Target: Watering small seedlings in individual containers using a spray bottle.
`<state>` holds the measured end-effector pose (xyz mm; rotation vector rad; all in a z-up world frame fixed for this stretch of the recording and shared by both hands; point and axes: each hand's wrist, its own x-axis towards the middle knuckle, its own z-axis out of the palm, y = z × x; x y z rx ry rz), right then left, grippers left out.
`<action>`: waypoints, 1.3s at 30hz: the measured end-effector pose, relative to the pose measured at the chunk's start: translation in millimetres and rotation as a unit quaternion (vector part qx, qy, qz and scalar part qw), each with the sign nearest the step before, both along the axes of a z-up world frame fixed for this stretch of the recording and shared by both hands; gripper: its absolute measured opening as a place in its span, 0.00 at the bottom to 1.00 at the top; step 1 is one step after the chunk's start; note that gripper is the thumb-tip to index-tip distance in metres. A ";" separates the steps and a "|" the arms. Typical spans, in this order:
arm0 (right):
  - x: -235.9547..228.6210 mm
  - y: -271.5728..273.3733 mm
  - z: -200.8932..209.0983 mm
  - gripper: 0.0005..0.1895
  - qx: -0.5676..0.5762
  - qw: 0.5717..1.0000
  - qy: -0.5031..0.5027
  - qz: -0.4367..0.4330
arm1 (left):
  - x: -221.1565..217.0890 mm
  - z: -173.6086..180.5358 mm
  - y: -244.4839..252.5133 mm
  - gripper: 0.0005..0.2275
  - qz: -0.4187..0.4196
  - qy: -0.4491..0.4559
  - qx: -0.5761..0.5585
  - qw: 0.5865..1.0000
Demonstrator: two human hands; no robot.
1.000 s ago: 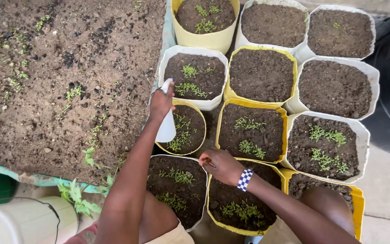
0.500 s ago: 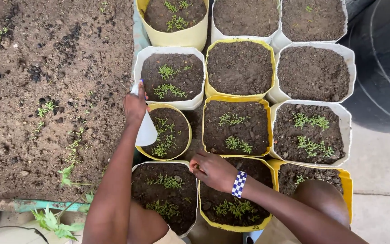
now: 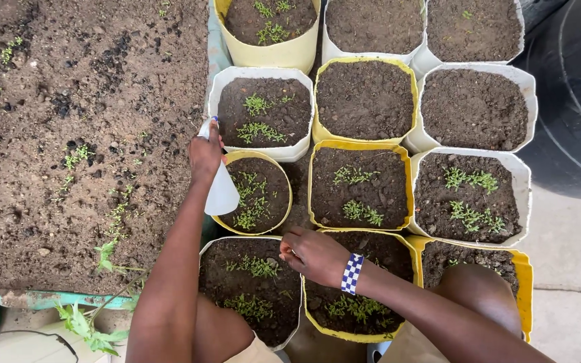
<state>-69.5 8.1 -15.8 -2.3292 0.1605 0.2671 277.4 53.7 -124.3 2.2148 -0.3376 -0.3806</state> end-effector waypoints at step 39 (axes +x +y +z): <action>-0.7 22.6 -29.7 0.12 -0.121 0.987 -0.049 0.090 | 6.3 5.3 11.1 0.32 -0.015 0.022 0.043 0.999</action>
